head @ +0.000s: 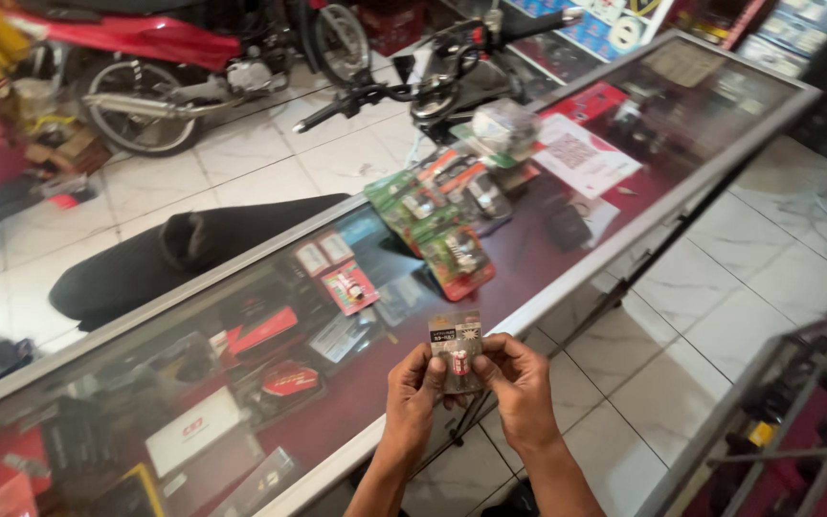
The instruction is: The person picks up small packages of motorcycle parts from a wire rack and a glass counter, handles them one at a time, and turns them over to look at the labels.
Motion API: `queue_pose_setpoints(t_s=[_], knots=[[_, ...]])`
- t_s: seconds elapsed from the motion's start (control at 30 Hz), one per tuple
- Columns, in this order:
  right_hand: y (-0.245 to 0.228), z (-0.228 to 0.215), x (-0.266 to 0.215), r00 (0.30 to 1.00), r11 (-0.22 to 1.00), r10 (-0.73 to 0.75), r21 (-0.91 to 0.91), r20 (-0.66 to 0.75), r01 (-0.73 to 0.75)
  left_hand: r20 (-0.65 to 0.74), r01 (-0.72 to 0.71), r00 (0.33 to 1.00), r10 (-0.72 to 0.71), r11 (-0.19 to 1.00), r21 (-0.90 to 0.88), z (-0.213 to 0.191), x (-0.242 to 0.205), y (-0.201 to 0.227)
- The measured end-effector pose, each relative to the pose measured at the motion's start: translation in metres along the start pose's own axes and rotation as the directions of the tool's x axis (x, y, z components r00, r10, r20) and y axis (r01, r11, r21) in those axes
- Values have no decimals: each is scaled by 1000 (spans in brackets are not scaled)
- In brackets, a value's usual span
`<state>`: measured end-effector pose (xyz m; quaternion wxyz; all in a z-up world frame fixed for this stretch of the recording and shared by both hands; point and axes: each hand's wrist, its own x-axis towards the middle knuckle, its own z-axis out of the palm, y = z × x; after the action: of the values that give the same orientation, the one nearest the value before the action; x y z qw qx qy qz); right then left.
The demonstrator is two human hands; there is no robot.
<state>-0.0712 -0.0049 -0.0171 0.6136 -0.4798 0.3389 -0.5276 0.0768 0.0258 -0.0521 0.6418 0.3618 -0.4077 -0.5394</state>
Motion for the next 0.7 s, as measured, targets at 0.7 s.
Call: queue_pose_setpoints(t_s=[0.7], knots=[[-75,-204,-43,893,957,-254,-229,-370,177,280,60,954,-108,983,174,234,69,-32]])
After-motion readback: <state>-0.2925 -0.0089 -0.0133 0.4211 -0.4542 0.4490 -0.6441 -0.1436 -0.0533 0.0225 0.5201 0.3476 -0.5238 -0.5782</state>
